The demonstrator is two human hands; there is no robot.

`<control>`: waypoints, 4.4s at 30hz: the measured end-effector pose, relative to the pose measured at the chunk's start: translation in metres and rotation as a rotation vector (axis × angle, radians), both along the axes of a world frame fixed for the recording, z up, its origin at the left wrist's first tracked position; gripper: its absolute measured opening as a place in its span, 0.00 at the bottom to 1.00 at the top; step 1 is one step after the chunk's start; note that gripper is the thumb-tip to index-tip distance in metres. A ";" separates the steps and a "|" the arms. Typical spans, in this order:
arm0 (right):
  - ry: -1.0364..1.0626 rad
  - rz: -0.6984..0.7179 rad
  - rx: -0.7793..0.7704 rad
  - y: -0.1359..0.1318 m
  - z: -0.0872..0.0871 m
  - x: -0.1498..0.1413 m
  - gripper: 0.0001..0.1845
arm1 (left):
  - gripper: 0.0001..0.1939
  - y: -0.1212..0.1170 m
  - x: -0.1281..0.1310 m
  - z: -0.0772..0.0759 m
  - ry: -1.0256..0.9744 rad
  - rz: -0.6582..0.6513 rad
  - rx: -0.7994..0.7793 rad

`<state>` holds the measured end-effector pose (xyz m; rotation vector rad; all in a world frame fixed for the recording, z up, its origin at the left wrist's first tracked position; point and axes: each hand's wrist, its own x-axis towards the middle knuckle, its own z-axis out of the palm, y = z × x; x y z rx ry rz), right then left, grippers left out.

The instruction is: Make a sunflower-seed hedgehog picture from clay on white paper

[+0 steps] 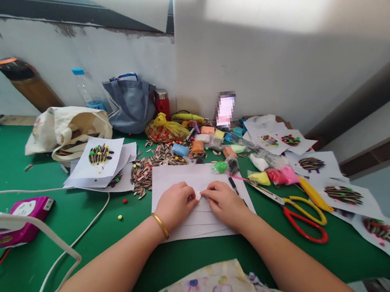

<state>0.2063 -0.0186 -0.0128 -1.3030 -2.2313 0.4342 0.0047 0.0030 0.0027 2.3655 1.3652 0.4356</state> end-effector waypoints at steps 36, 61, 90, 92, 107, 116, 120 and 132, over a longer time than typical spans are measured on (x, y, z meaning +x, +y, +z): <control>-0.022 0.006 -0.015 0.000 0.002 -0.002 0.18 | 0.10 -0.004 0.004 -0.003 0.098 -0.006 0.063; -0.096 -0.012 0.001 -0.003 0.003 -0.005 0.19 | 0.14 -0.001 0.002 -0.007 0.067 -0.009 0.083; -0.006 0.011 0.006 -0.001 -0.004 0.002 0.21 | 0.12 0.000 0.001 -0.008 0.051 -0.011 0.071; -0.030 0.016 0.002 -0.001 -0.003 0.001 0.21 | 0.12 0.000 0.001 -0.008 0.047 -0.012 0.071; -0.056 0.052 0.000 -0.001 -0.001 0.003 0.20 | 0.12 0.000 0.000 -0.009 0.041 -0.013 0.056; 0.009 0.049 -0.022 0.000 -0.001 0.006 0.22 | 0.11 0.000 0.000 -0.008 0.034 -0.015 0.059; -0.048 0.071 -0.010 -0.002 0.003 0.005 0.21 | 0.11 0.000 0.000 -0.008 0.033 -0.010 0.055; -0.002 0.089 -0.025 -0.001 0.001 0.007 0.23 | 0.11 0.000 0.000 -0.009 0.023 -0.012 0.058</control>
